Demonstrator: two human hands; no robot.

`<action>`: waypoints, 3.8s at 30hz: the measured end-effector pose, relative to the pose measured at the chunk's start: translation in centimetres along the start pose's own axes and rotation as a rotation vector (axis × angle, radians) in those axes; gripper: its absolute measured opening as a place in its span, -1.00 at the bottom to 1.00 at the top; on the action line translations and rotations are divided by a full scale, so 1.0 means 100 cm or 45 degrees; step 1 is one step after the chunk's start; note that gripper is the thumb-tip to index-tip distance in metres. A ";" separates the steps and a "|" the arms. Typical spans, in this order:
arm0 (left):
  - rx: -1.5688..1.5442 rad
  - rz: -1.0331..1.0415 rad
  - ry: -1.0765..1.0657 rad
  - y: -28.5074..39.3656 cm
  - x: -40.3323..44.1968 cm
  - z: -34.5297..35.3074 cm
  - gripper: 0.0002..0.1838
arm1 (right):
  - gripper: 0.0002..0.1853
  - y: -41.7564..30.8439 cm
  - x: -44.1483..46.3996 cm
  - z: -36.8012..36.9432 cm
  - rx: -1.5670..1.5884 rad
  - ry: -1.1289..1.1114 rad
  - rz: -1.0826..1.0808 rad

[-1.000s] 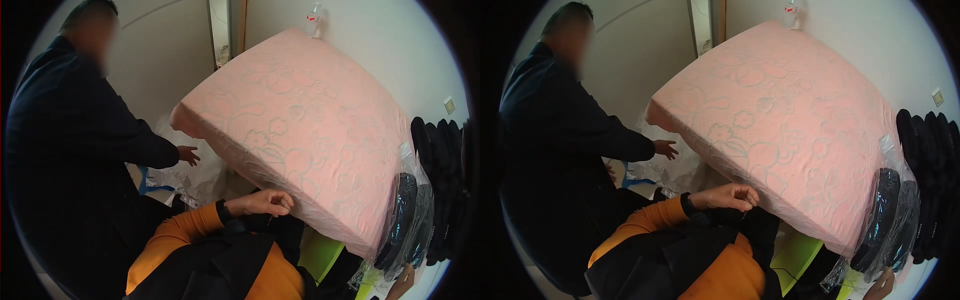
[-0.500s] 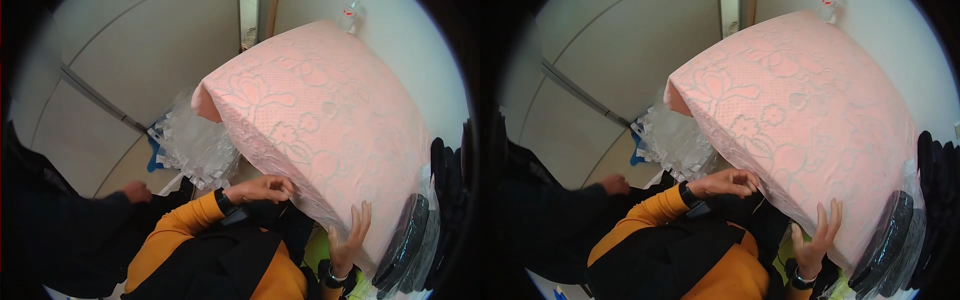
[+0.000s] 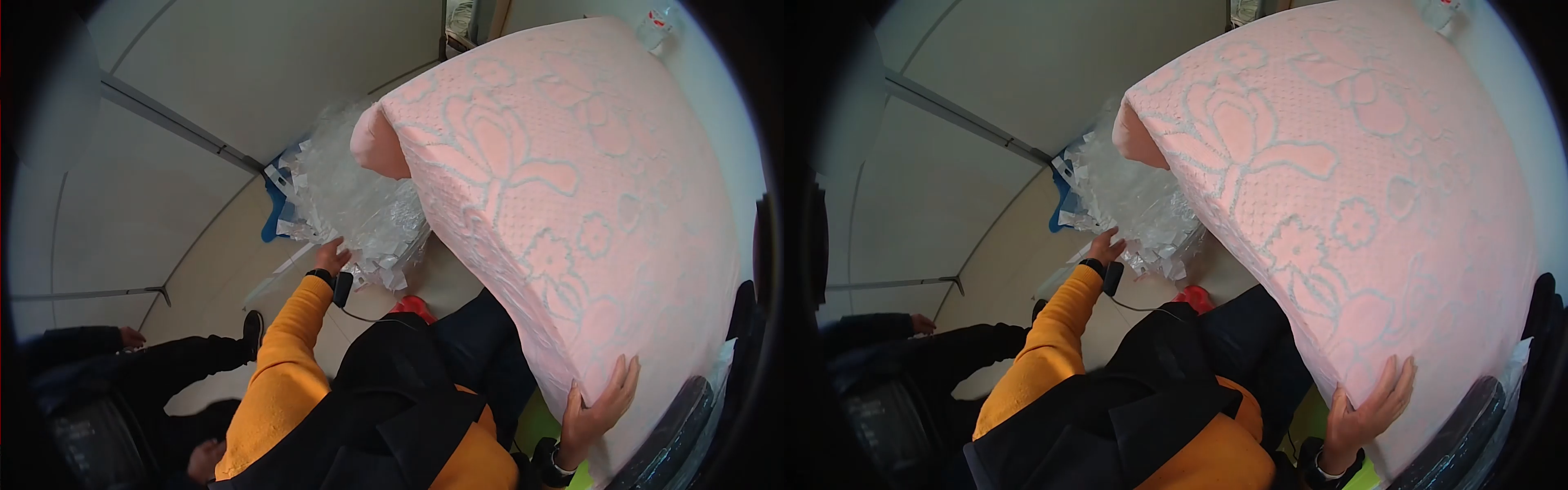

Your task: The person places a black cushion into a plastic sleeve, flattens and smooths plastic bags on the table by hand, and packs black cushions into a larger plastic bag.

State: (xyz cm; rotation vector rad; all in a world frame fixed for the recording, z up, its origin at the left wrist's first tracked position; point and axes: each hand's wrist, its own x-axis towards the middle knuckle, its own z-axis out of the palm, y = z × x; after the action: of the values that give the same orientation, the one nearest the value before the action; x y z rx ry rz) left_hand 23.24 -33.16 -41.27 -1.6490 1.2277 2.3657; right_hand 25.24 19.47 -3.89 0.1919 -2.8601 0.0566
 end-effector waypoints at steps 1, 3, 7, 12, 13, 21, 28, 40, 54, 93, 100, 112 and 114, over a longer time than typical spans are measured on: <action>-0.116 -0.017 0.275 -0.001 0.017 -0.007 -0.52 | -0.17 -0.001 0.000 0.001 -0.005 -0.004 -0.001; -0.168 0.059 0.330 0.001 0.030 -0.011 -0.46 | -0.17 -0.003 0.000 0.002 -0.071 -0.007 0.035; -0.328 0.229 0.408 0.007 0.050 -0.006 -0.25 | -0.20 -0.007 0.005 0.005 -0.162 0.046 0.007; -0.513 0.191 0.067 0.002 0.095 -0.033 -0.11 | -0.22 -0.013 0.011 0.006 -0.148 0.114 0.014; -0.555 0.167 -0.071 0.004 0.095 -0.034 -0.10 | -0.22 -0.013 0.011 0.006 -0.152 0.117 0.018; 0.363 0.038 0.015 0.021 0.039 0.000 -0.43 | -0.23 -0.013 0.011 0.006 -0.155 0.120 0.012; -0.127 0.698 0.094 0.114 -0.063 0.066 -0.71 | -0.17 -0.009 0.005 0.008 -0.159 0.096 0.080; 1.727 2.258 -0.761 0.133 -0.389 0.258 -0.77 | -0.21 -0.013 -0.001 -0.019 0.730 0.248 0.097; 1.220 1.750 -2.537 0.065 -0.467 0.311 -0.63 | -0.43 0.035 -0.010 -0.018 2.417 0.386 1.027; 0.776 1.498 -1.321 0.178 -0.302 0.297 -0.89 | -0.63 0.138 0.014 0.000 2.494 0.432 1.095; 0.835 1.650 -1.239 0.187 -0.293 0.285 -0.85 | -0.69 0.156 0.028 -0.017 2.476 0.238 1.022; 0.873 1.613 -1.227 0.191 -0.287 0.278 -0.86 | -0.80 0.176 0.042 0.000 1.949 0.311 1.044; 0.879 1.647 -1.196 0.182 -0.287 0.280 -0.86 | -0.81 0.192 0.042 0.008 1.936 0.452 1.138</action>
State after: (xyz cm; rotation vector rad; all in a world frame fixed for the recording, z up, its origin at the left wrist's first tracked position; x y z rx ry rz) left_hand 6.29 -17.48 -3.77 0.6615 2.6248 1.9783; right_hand 18.39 37.92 -3.90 -0.7196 -1.7074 2.0547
